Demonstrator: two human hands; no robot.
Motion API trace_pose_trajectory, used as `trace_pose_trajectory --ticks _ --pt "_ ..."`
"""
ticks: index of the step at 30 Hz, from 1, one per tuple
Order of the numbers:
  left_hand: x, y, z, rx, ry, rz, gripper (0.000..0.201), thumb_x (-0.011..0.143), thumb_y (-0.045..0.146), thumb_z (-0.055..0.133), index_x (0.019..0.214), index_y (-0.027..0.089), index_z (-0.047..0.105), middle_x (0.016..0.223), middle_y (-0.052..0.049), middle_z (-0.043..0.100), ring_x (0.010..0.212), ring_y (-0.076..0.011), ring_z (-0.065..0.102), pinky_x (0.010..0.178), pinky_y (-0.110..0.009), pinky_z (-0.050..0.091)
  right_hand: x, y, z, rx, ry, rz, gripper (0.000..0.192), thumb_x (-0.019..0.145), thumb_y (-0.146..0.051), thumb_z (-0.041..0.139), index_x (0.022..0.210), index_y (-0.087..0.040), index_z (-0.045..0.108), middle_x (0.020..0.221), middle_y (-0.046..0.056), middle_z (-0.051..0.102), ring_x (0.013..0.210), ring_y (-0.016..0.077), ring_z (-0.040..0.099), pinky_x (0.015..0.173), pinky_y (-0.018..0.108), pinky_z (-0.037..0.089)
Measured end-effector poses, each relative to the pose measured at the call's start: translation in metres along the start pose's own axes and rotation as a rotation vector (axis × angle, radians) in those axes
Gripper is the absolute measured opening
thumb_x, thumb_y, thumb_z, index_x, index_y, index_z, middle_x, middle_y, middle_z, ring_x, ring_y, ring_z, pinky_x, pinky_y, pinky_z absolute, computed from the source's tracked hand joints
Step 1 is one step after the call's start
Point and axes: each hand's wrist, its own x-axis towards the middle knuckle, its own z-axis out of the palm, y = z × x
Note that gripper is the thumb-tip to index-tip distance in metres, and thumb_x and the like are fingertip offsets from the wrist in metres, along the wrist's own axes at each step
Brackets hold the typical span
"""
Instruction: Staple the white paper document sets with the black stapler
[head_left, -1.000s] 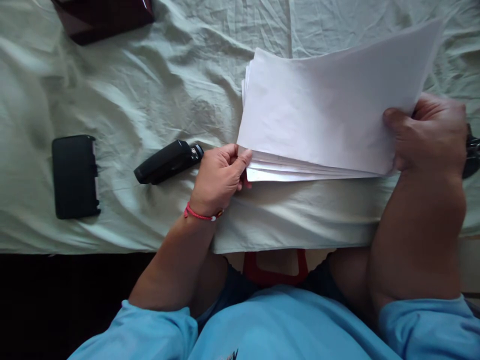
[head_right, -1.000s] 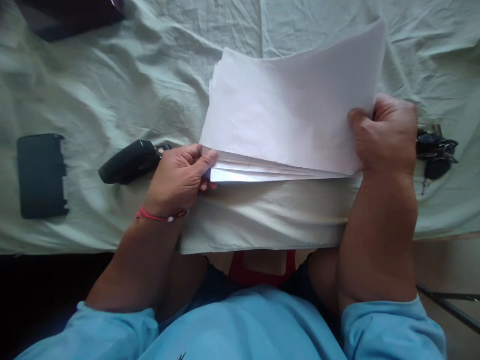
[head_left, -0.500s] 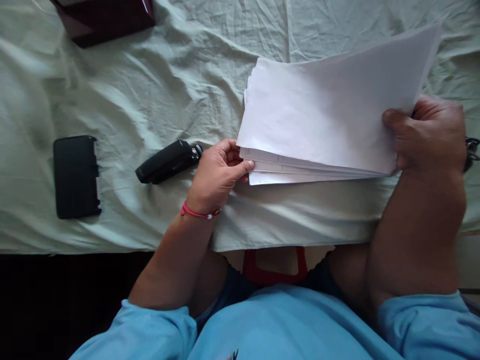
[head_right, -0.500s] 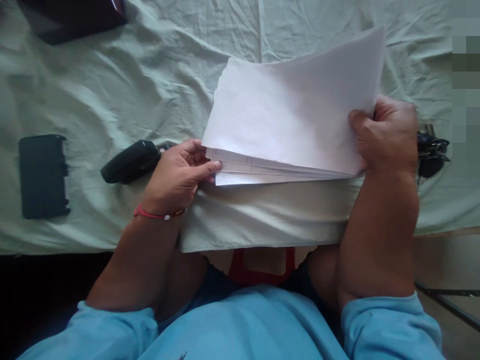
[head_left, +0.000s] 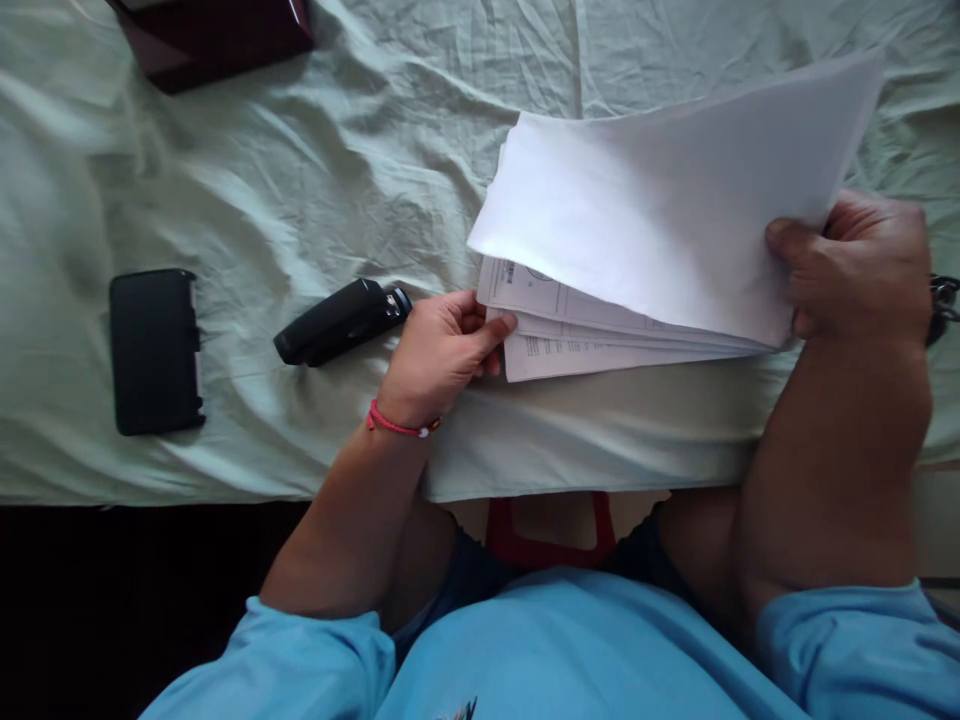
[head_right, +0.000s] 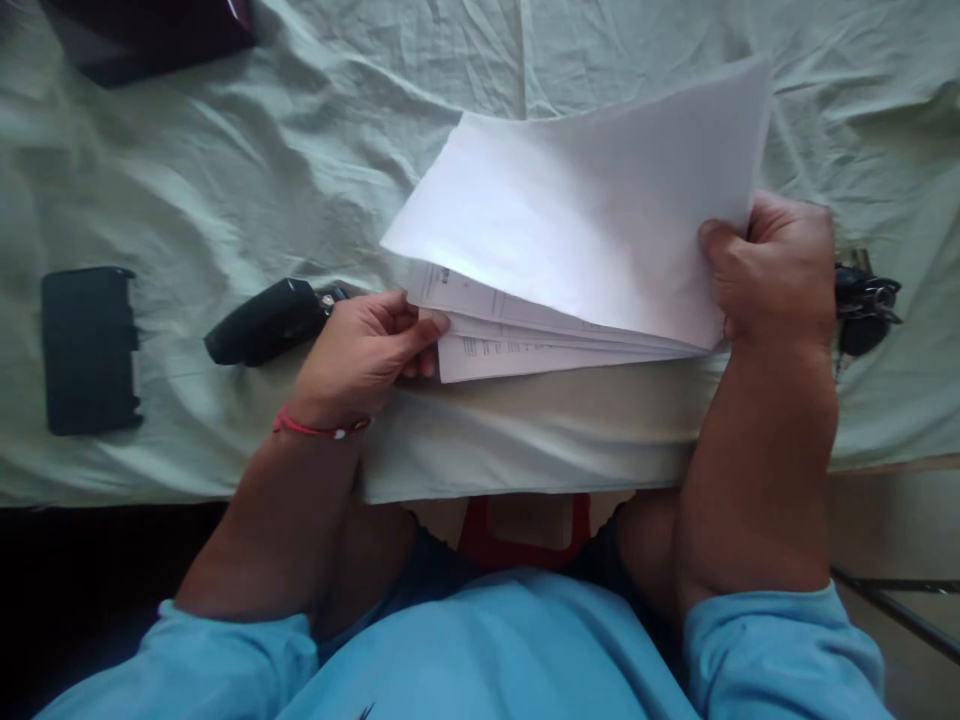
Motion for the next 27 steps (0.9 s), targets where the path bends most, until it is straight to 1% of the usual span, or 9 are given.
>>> trace_pose_trajectory --ticks 3,5,8,11,17,21,24,26,27 --pt "0.0 0.002 -0.001 -0.041 -0.077 -0.05 0.035 0.068 0.017 0.09 0.097 0.016 0.071 0.08 -0.001 0.075 0.058 -0.0106 0.062 0.049 -0.02 0.045 0.0 0.001 0.0 0.012 -0.007 -0.008 0.021 0.082 -0.004 0.068 0.082 -0.02 0.081 0.06 -0.001 0.053 0.049 0.0043 0.038 0.047 0.024 0.027" --pt "0.0 0.003 -0.002 -0.057 -0.086 -0.065 0.039 0.064 0.014 0.089 0.097 0.016 0.069 0.082 -0.001 0.075 0.06 -0.0104 0.062 0.05 -0.019 0.046 -0.001 0.0 0.0 0.023 -0.007 -0.003 0.021 0.081 -0.003 0.068 0.082 -0.02 0.082 0.063 0.0 0.057 0.052 0.0041 0.04 0.049 0.024 0.031" --pt "0.0 0.002 -0.003 -0.011 -0.067 -0.078 0.029 0.064 0.014 0.088 0.086 0.015 0.069 0.068 0.002 0.069 0.051 -0.0081 0.055 0.046 -0.018 0.041 -0.001 0.001 0.003 0.057 0.006 -0.03 0.013 0.079 -0.008 0.073 0.078 -0.02 0.08 0.067 0.001 0.063 0.054 0.0053 0.042 0.049 0.023 0.03" --pt "-0.001 0.002 -0.004 0.049 -0.056 -0.062 0.016 0.069 0.017 0.084 0.077 0.015 0.07 0.059 0.003 0.063 0.045 -0.0068 0.049 0.043 -0.018 0.036 -0.001 0.002 0.004 0.074 0.03 -0.043 0.008 0.078 -0.014 0.076 0.075 -0.02 0.08 0.07 0.003 0.065 0.055 0.0074 0.043 0.049 0.026 0.028" --pt "-0.003 0.006 -0.002 0.093 -0.043 -0.04 0.007 0.077 0.018 0.08 0.074 0.015 0.074 0.057 0.002 0.062 0.043 -0.0068 0.049 0.041 -0.018 0.035 0.0 0.004 0.003 0.028 0.038 -0.027 0.017 0.078 -0.007 0.071 0.079 -0.021 0.081 0.067 0.001 0.061 0.052 0.0067 0.04 0.052 0.028 0.029" --pt "-0.003 0.006 -0.002 0.121 -0.049 -0.045 0.01 0.08 0.016 0.076 0.07 0.015 0.072 0.053 0.002 0.06 0.043 -0.0068 0.05 0.042 -0.017 0.036 0.004 0.01 0.003 0.087 0.025 -0.048 0.02 0.076 -0.005 0.069 0.078 -0.02 0.082 0.074 0.002 0.067 0.056 0.0073 0.044 0.051 0.027 0.029" --pt "-0.002 0.004 -0.003 0.112 -0.056 -0.049 0.009 0.077 0.014 0.076 0.069 0.015 0.071 0.056 0.001 0.062 0.044 -0.0064 0.051 0.043 -0.017 0.036 0.006 0.013 0.004 0.079 0.016 -0.048 0.02 0.077 -0.008 0.07 0.083 -0.021 0.084 0.072 0.002 0.068 0.053 0.0073 0.041 0.049 0.027 0.026" --pt "-0.002 0.002 -0.004 0.093 -0.059 -0.059 0.006 0.077 0.013 0.075 0.072 0.014 0.072 0.059 0.001 0.064 0.044 -0.0063 0.052 0.043 -0.017 0.036 0.005 0.013 0.003 0.071 0.022 -0.045 0.021 0.078 -0.007 0.071 0.085 -0.021 0.085 0.072 0.002 0.068 0.053 0.0077 0.042 0.05 0.027 0.028" --pt "-0.001 0.001 -0.004 0.087 -0.059 -0.065 0.004 0.077 0.014 0.075 0.075 0.014 0.072 0.06 0.001 0.064 0.045 -0.0064 0.052 0.044 -0.017 0.036 0.005 0.013 0.003 0.08 0.024 -0.047 0.022 0.078 -0.006 0.071 0.086 -0.022 0.085 0.075 0.003 0.07 0.055 0.0084 0.046 0.052 0.028 0.033"
